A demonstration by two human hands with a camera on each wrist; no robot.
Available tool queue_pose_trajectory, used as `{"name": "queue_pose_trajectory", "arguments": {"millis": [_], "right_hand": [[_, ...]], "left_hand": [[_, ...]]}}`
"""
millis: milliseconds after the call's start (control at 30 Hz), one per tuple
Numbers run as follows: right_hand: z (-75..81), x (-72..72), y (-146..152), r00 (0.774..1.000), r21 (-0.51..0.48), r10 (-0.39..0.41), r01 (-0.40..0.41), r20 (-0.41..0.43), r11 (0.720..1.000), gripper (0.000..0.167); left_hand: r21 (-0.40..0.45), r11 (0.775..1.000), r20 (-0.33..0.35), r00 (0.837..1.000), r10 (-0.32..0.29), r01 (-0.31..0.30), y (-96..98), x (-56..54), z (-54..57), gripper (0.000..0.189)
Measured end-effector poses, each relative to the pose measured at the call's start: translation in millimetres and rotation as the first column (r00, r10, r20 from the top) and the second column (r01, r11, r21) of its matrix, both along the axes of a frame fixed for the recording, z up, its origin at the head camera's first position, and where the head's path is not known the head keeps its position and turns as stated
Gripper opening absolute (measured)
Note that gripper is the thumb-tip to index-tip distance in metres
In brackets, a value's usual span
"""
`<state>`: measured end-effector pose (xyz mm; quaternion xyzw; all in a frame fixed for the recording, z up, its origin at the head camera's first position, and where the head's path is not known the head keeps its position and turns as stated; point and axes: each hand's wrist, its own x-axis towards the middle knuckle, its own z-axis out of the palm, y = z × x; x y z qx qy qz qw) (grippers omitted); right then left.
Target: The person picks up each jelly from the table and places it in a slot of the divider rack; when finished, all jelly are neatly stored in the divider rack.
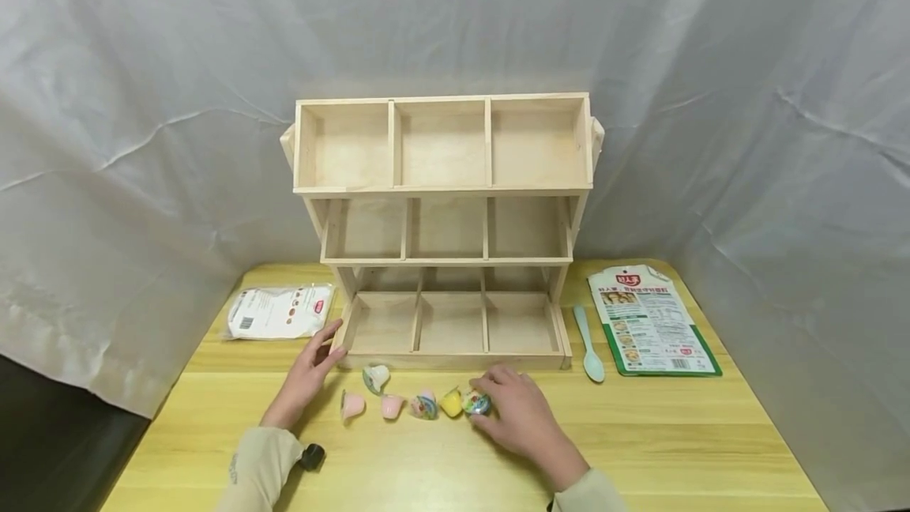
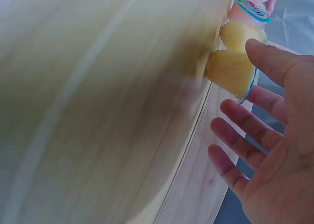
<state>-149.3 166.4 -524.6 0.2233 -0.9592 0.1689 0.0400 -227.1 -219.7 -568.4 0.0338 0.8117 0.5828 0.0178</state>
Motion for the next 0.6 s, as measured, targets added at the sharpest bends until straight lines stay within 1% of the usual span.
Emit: {"name": "queue_pose_trajectory", "arguments": {"millis": [200, 467, 600], "right_hand": [[-0.9, -1.8, -3, 1.000, 0.001, 0.007, -0.007, 0.007, 1.000, 0.048], [-0.2, -2.9, -4, 1.000, -0.008, 0.011, -0.011, 0.018, 1.000, 0.047], [-1.5, -3.9, -5, 1.000, -0.015, 0.009, -0.008, 0.020, 1.000, 0.047]], "left_hand": [[-0.005, 1.000, -0.015, 1.000, 0.019, -0.019, -0.8, 1.3, -5.0, 0.061], [-0.010, 1.000, -0.045, 0.999, 0.013, -0.013, 1.0, 1.7, -7.1, 0.060], [-0.018, 1.000, -0.014, 1.000, 0.002, -0.002, 5.1, 9.7, 12.9, 0.060]]}}
